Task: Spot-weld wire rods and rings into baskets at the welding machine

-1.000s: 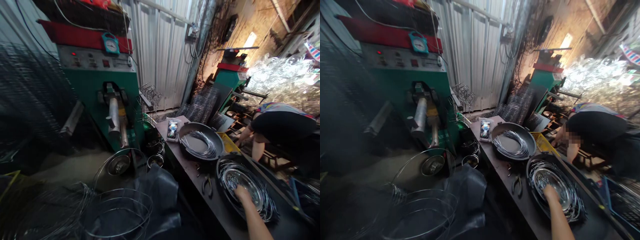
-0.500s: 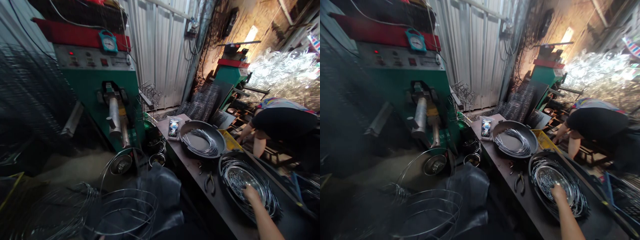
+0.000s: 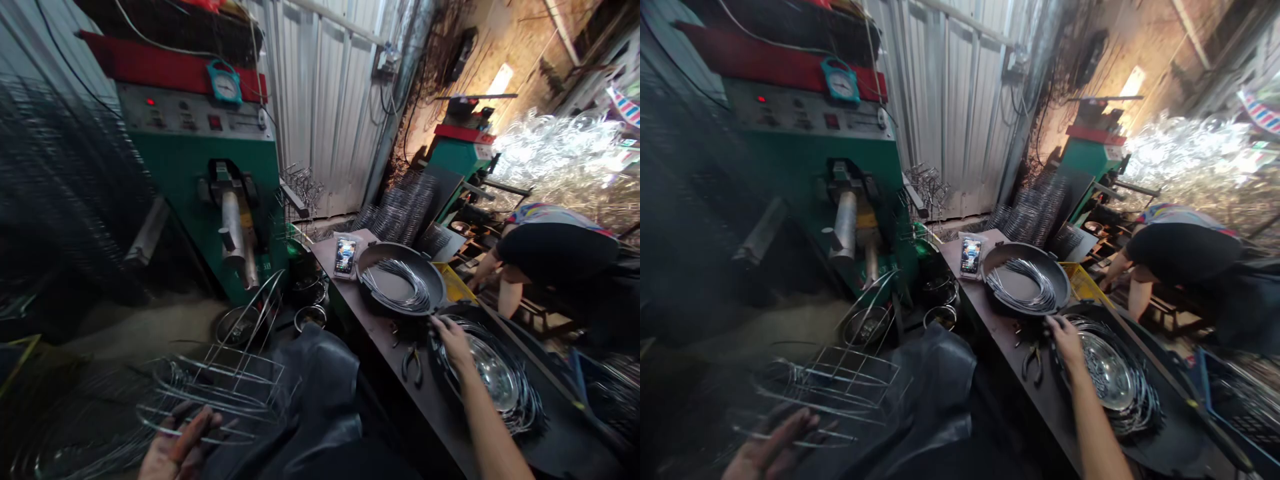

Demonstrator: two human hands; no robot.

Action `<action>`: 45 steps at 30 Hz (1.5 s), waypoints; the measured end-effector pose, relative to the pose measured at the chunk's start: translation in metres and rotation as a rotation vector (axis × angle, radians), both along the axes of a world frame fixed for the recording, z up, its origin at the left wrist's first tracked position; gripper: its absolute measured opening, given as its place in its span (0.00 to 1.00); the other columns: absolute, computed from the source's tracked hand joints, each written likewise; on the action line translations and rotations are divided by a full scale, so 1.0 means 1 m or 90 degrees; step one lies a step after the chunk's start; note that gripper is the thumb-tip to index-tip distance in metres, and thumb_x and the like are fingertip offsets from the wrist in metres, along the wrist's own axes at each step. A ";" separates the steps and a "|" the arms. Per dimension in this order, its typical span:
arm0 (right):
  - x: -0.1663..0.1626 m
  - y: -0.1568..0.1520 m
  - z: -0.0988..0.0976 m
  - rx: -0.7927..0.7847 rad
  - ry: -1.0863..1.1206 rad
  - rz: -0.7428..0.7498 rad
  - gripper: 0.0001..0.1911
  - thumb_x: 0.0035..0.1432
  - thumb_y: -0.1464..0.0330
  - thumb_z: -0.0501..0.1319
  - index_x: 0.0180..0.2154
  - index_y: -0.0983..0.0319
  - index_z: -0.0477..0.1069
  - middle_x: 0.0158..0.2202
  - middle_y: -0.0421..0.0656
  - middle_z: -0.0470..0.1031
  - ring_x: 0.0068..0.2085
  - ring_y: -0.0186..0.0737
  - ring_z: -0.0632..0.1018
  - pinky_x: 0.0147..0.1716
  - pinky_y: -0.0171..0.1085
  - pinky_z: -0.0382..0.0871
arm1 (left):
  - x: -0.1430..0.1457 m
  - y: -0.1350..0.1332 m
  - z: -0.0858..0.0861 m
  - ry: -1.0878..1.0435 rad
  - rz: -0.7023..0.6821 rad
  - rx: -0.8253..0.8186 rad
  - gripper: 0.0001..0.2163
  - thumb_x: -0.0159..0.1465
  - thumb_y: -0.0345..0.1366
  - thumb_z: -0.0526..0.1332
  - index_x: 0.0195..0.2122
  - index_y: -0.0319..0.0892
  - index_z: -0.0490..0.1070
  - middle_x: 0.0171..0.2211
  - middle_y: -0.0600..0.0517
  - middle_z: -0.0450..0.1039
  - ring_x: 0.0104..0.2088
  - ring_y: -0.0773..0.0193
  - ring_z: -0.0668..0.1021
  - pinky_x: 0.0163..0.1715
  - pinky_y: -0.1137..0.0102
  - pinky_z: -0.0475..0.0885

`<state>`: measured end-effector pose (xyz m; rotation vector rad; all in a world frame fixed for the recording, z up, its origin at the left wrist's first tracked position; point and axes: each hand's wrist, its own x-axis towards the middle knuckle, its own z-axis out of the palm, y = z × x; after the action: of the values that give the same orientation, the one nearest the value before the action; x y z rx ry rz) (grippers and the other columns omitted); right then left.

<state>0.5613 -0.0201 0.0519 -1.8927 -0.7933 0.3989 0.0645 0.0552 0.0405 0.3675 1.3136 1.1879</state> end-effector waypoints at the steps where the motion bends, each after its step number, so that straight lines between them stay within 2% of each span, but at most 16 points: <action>1: -0.030 0.025 0.007 0.028 0.012 0.072 0.19 0.46 0.54 0.58 0.30 0.63 0.73 0.26 0.44 0.74 0.26 0.38 0.72 0.27 0.35 0.66 | 0.007 -0.001 0.003 -0.006 0.002 0.011 0.28 0.26 0.30 0.71 0.32 0.44 0.69 0.26 0.54 0.74 0.28 0.59 0.77 0.19 0.74 0.71; 3: -0.090 0.074 0.015 0.056 0.015 0.228 0.16 0.47 0.56 0.59 0.27 0.63 0.72 0.26 0.42 0.73 0.28 0.37 0.72 0.29 0.34 0.65 | 0.018 -0.007 0.006 -0.013 0.009 0.037 0.30 0.25 0.28 0.71 0.34 0.44 0.67 0.27 0.55 0.74 0.27 0.61 0.77 0.23 0.72 0.74; 6: -0.171 0.129 0.015 0.041 0.070 0.464 0.12 0.47 0.60 0.60 0.24 0.63 0.71 0.23 0.39 0.71 0.27 0.35 0.70 0.30 0.34 0.63 | 0.029 -0.017 0.005 -0.014 0.005 0.075 0.31 0.28 0.28 0.71 0.37 0.44 0.64 0.29 0.55 0.73 0.27 0.61 0.77 0.25 0.69 0.75; 9: -0.225 0.156 0.011 0.033 0.120 0.575 0.09 0.47 0.63 0.60 0.23 0.63 0.70 0.22 0.39 0.70 0.27 0.34 0.69 0.28 0.33 0.62 | 0.032 -0.024 0.007 -0.015 0.010 0.106 0.31 0.32 0.31 0.71 0.40 0.43 0.62 0.29 0.55 0.72 0.27 0.61 0.77 0.26 0.67 0.75; 12: -0.251 0.166 0.012 0.036 0.155 0.631 0.11 0.49 0.61 0.59 0.23 0.63 0.68 0.20 0.38 0.68 0.25 0.32 0.66 0.25 0.31 0.59 | 0.029 -0.025 0.011 -0.011 0.020 0.125 0.30 0.36 0.33 0.71 0.41 0.43 0.61 0.29 0.55 0.71 0.27 0.62 0.76 0.26 0.66 0.75; 15: -0.262 0.169 0.013 0.040 0.225 0.638 0.15 0.50 0.58 0.59 0.24 0.64 0.67 0.18 0.37 0.66 0.21 0.30 0.64 0.22 0.31 0.57 | 0.026 -0.024 0.012 -0.006 0.029 0.132 0.29 0.38 0.34 0.71 0.41 0.43 0.61 0.29 0.56 0.71 0.27 0.64 0.75 0.27 0.66 0.74; 20: -0.275 0.172 0.001 0.070 0.359 0.555 0.17 0.48 0.55 0.61 0.23 0.63 0.66 0.18 0.36 0.65 0.20 0.29 0.64 0.20 0.30 0.56 | 0.027 -0.020 0.008 -0.031 0.035 0.129 0.28 0.40 0.34 0.71 0.42 0.43 0.61 0.31 0.56 0.70 0.27 0.65 0.75 0.29 0.65 0.74; 24: -0.283 0.180 -0.008 0.108 0.400 0.509 0.18 0.48 0.54 0.61 0.23 0.63 0.65 0.19 0.36 0.65 0.20 0.29 0.64 0.20 0.30 0.55 | 0.028 -0.015 0.000 -0.048 0.042 0.134 0.28 0.40 0.33 0.71 0.42 0.44 0.62 0.30 0.57 0.69 0.26 0.67 0.74 0.30 0.64 0.74; 29: -0.290 0.187 -0.005 0.121 0.365 0.481 0.17 0.49 0.56 0.60 0.22 0.63 0.66 0.19 0.37 0.64 0.21 0.29 0.63 0.21 0.30 0.54 | 0.023 -0.010 -0.010 -0.059 0.034 0.136 0.27 0.43 0.34 0.71 0.43 0.44 0.62 0.29 0.58 0.69 0.27 0.68 0.73 0.31 0.65 0.74; 33: -0.296 0.185 -0.005 0.130 0.305 0.478 0.16 0.48 0.56 0.60 0.21 0.63 0.66 0.19 0.36 0.63 0.23 0.30 0.63 0.23 0.31 0.56 | 0.021 -0.011 -0.011 -0.058 0.048 0.112 0.26 0.42 0.36 0.71 0.42 0.44 0.64 0.28 0.58 0.69 0.26 0.68 0.73 0.30 0.67 0.74; 39: -0.302 0.179 -0.010 0.102 0.348 0.491 0.17 0.48 0.54 0.59 0.22 0.61 0.64 0.18 0.36 0.63 0.22 0.30 0.62 0.22 0.31 0.56 | 0.016 -0.014 -0.011 -0.062 0.033 0.078 0.27 0.38 0.34 0.72 0.41 0.44 0.65 0.25 0.59 0.70 0.25 0.67 0.72 0.30 0.69 0.73; 42: -0.303 0.176 -0.011 0.108 0.325 0.506 0.17 0.49 0.55 0.58 0.20 0.61 0.64 0.18 0.36 0.63 0.21 0.30 0.62 0.22 0.31 0.55 | 0.011 -0.017 -0.014 -0.048 0.025 0.042 0.28 0.33 0.31 0.72 0.38 0.44 0.67 0.28 0.57 0.71 0.27 0.65 0.73 0.29 0.70 0.72; 45: -0.304 0.173 -0.010 0.115 0.322 0.509 0.18 0.48 0.54 0.59 0.19 0.61 0.63 0.17 0.35 0.62 0.21 0.30 0.62 0.22 0.31 0.56 | 0.001 -0.021 -0.014 0.002 0.040 0.011 0.22 0.36 0.34 0.71 0.34 0.44 0.68 0.32 0.54 0.72 0.33 0.60 0.74 0.31 0.67 0.72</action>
<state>0.2574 0.1527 0.0422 -1.1569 -1.1576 1.1969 0.0658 0.0340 0.0264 0.3431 1.3274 1.2518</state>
